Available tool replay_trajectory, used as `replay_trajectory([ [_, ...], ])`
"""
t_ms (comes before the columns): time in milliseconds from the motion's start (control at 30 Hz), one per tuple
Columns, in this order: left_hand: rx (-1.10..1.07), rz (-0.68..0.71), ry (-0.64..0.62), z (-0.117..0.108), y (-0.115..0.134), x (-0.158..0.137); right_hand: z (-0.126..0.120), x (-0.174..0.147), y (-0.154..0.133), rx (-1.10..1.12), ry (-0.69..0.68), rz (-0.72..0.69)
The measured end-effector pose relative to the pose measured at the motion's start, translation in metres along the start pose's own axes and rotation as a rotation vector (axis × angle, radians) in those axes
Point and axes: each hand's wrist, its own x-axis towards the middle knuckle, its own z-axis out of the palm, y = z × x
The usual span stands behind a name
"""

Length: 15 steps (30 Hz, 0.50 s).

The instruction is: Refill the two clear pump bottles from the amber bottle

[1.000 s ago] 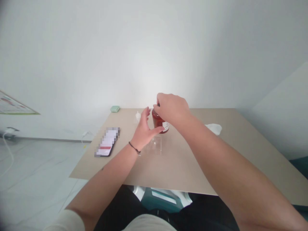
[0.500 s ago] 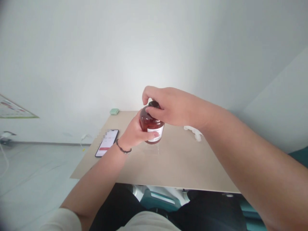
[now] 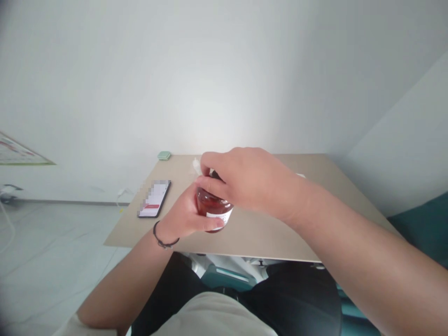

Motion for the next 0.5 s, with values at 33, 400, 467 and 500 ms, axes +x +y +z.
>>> replay_trajectory([
  [33,0.005,0.000,0.004,0.001,-0.002,-0.002,0.001,-0.002,-0.001,0.015,-0.020,-0.018],
  [400,-0.010,-0.053,-0.068,0.006,-0.017,-0.026,0.028,-0.021,-0.010,-0.123,-0.021,-0.068],
  [467,-0.023,-0.046,-0.094,0.003,-0.019,-0.025,0.027,-0.023,-0.008,-0.022,-0.024,-0.108],
  [500,-0.031,-0.043,-0.105,0.001,-0.020,-0.023,0.025,-0.024,-0.007,0.045,-0.028,-0.119],
])
